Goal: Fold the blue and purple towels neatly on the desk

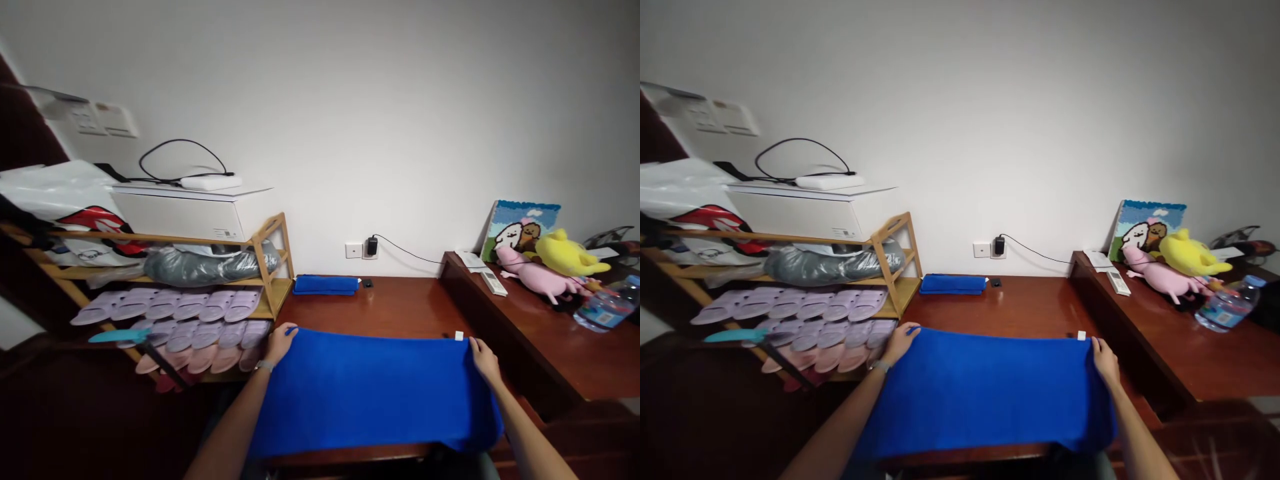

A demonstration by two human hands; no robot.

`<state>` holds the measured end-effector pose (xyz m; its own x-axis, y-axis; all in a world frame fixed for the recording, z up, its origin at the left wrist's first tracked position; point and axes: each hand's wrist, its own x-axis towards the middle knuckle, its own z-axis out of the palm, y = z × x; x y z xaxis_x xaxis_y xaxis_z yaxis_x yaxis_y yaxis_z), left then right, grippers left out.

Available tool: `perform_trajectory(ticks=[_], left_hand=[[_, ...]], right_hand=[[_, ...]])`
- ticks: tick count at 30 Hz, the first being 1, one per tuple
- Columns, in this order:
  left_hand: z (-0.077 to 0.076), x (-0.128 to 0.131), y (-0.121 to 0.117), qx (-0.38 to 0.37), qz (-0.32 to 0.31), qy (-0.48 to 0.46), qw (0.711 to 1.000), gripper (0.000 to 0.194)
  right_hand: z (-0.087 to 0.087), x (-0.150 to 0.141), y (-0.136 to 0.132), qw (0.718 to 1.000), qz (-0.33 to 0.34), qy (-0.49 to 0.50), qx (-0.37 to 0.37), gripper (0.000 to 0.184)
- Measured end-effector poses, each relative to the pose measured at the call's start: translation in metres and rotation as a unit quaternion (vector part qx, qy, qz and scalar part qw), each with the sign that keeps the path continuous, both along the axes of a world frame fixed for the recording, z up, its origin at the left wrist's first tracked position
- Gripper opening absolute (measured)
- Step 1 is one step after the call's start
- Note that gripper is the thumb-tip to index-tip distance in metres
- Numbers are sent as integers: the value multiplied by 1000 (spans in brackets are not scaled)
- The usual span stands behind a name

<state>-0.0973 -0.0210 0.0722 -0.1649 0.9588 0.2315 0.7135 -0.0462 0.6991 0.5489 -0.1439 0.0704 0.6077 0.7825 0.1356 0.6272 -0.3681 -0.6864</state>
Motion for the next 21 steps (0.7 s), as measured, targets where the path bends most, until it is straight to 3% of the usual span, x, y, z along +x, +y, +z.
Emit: perform_trajectory(ticks=[8, 15, 19, 21], left_hand=[[-29, 2, 41, -1, 33, 44, 998, 14], [-41, 5, 53, 16, 47, 104, 993, 25], [-41, 1, 37, 26, 39, 139, 989, 38], [-42, 2, 24, 46, -14, 159, 986, 41]], right_hand=[[-32, 10, 67, 993, -26, -35, -108, 56], [-46, -6, 79, 980, -50, -94, -170, 64], [-44, -30, 80, 970, -102, -190, -109, 60], [-41, -68, 84, 973, -19, -226, -38, 53]])
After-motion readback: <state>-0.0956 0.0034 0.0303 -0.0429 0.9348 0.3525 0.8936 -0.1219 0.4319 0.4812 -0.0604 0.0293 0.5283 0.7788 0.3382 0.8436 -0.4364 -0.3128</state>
